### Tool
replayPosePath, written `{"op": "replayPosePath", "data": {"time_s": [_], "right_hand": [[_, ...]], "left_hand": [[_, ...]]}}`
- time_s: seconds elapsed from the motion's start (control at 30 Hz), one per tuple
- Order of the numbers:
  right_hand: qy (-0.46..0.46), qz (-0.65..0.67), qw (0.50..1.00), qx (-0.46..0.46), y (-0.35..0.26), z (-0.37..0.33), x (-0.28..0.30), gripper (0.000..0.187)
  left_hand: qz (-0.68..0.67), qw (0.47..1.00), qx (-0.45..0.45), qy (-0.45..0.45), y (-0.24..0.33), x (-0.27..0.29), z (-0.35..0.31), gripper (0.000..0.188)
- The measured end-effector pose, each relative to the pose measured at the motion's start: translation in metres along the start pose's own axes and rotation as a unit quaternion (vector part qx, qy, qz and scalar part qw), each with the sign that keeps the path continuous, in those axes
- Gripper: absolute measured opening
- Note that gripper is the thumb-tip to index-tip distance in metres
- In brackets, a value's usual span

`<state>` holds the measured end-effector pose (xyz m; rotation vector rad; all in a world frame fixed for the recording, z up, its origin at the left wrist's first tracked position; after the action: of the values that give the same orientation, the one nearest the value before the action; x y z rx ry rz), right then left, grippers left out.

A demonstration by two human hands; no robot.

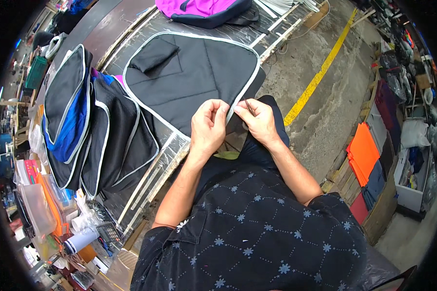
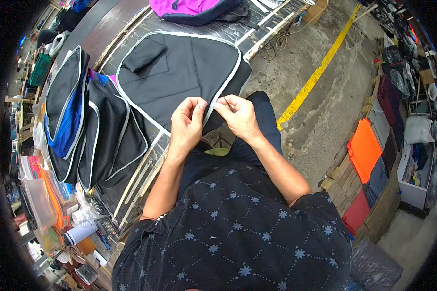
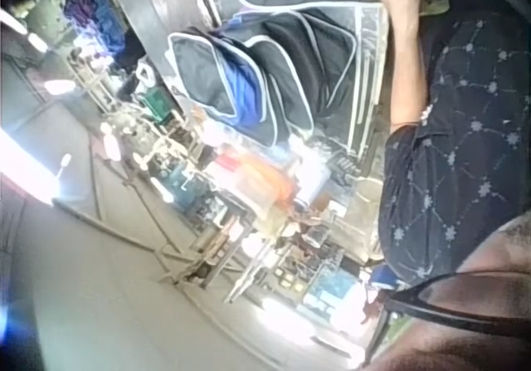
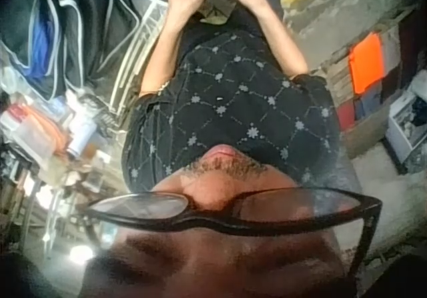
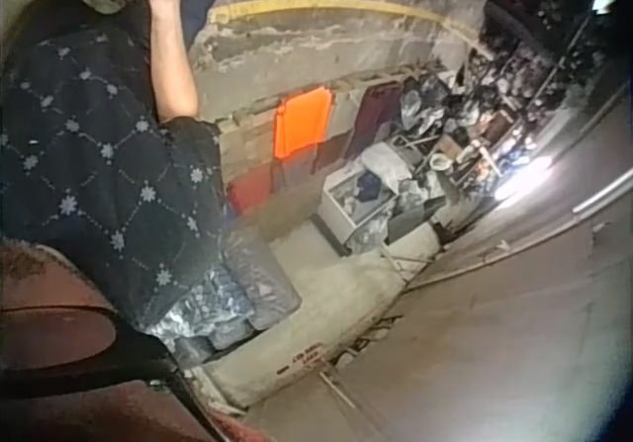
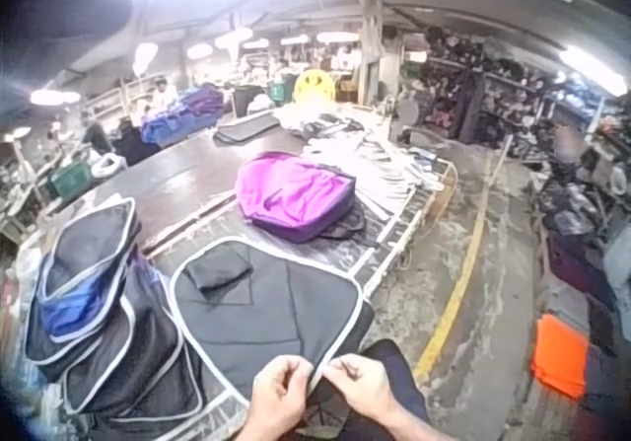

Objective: Trimming loose threads from manufactured bag components using a pair of thread nippers.

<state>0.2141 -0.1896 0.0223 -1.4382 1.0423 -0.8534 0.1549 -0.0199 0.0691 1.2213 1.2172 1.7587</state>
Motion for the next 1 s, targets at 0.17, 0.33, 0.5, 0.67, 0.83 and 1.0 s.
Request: {"op": "replayPosePath", "data": {"time_s": [0.17, 0.33, 0.5, 0.67, 0.83, 1.0], "right_hand": [[0.017, 0.013, 0.999, 0.030, -0.010, -0.002, 0.002, 0.016], [0.084, -0.110, 0.977, 0.160, -0.047, -0.010, 0.016, 0.024], [0.099, -0.293, 0.935, 0.174, -0.086, -0.023, 0.009, 0.032], [0.103, -0.344, 0.908, 0.215, -0.095, -0.023, 0.001, 0.029], [0.113, -0.340, 0.903, 0.238, -0.091, -0.025, 0.001, 0.025], [0.107, -0.355, 0.878, 0.302, -0.085, -0.027, 0.000, 0.023]], "left_hand": [[-0.109, 0.994, 0.023, -0.001, -0.007, -0.005, 0.001, 0.015], [-0.169, 0.981, 0.079, -0.042, -0.002, -0.003, 0.009, 0.018], [-0.177, 0.980, 0.071, -0.055, -0.003, -0.006, 0.014, 0.021], [-0.155, 0.983, 0.073, -0.064, 0.001, -0.008, 0.012, 0.020], [-0.163, 0.983, 0.059, -0.066, 0.000, -0.009, 0.007, 0.019], [-0.179, 0.981, 0.049, -0.050, 0.003, -0.004, 0.007, 0.018]]}}
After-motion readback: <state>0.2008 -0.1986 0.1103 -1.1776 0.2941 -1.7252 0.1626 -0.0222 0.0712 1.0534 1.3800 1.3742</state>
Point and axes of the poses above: each hand's wrist, its own z-axis towards the middle knuckle, its own x-axis out of the back of the hand, y = z × x, the point moved 7 cm from there along z, towards the middle knuckle, and after that the axes turned 1 degree about z, right-handed, at the moved point
